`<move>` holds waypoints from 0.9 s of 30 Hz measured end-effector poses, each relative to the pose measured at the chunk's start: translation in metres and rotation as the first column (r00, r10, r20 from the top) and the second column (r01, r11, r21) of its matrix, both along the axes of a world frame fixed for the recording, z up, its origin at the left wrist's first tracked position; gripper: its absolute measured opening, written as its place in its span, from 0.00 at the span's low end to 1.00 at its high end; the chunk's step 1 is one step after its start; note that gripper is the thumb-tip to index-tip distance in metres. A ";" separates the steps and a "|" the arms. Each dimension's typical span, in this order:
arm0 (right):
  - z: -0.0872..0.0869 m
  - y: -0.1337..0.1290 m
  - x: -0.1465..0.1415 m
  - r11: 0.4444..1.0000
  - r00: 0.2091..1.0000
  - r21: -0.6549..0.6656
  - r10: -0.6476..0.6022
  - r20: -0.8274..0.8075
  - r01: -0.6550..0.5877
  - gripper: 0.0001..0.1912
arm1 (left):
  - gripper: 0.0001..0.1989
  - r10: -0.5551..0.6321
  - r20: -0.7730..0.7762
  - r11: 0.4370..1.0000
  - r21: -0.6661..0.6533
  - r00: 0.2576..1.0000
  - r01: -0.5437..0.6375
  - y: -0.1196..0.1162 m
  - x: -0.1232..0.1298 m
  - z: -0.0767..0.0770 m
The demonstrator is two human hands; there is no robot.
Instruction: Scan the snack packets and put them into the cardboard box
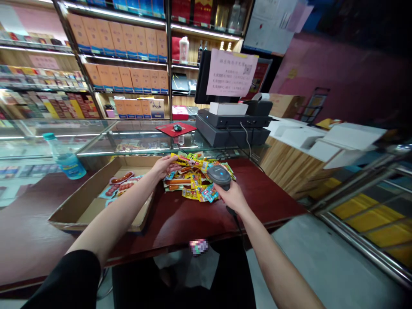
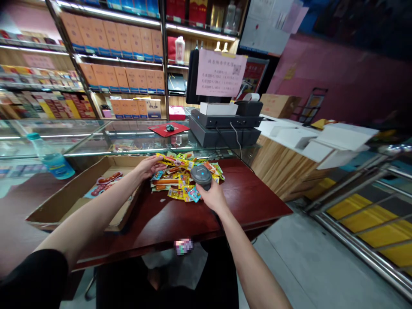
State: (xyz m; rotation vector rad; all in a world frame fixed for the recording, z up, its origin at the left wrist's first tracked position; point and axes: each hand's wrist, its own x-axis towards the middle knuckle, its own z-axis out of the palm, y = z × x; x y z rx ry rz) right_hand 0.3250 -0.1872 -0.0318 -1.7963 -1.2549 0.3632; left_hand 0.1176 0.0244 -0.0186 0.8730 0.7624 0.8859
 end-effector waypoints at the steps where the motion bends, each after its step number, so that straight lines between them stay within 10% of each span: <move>1: 0.001 0.002 0.000 1.000 1.000 0.004 0.012 0.002 -0.012 0.15 | 0.09 0.003 -0.001 1.000 0.023 1.000 -0.003 0.002 -0.008 0.006; 7: 0.002 0.019 -0.010 0.994 0.994 0.032 0.107 -0.021 -0.106 0.17 | 0.09 0.194 0.004 0.969 0.157 0.981 -0.192 0.010 -0.109 0.043; 14: -0.003 0.041 -0.028 0.978 0.982 0.097 0.183 0.046 -0.186 0.19 | 0.18 0.547 -0.207 0.809 0.381 0.811 -0.448 -0.011 -0.213 0.061; 19: 0.001 0.036 -0.029 0.978 0.980 0.072 0.191 0.052 -0.195 0.19 | 0.23 0.466 -0.215 0.838 0.417 0.858 -0.351 -0.018 -0.179 0.049; 27: 0.009 -0.002 0.011 0.999 0.999 0.037 0.036 0.036 -0.038 0.17 | 0.24 0.140 -0.381 0.901 0.433 0.914 0.042 -0.030 -0.023 0.017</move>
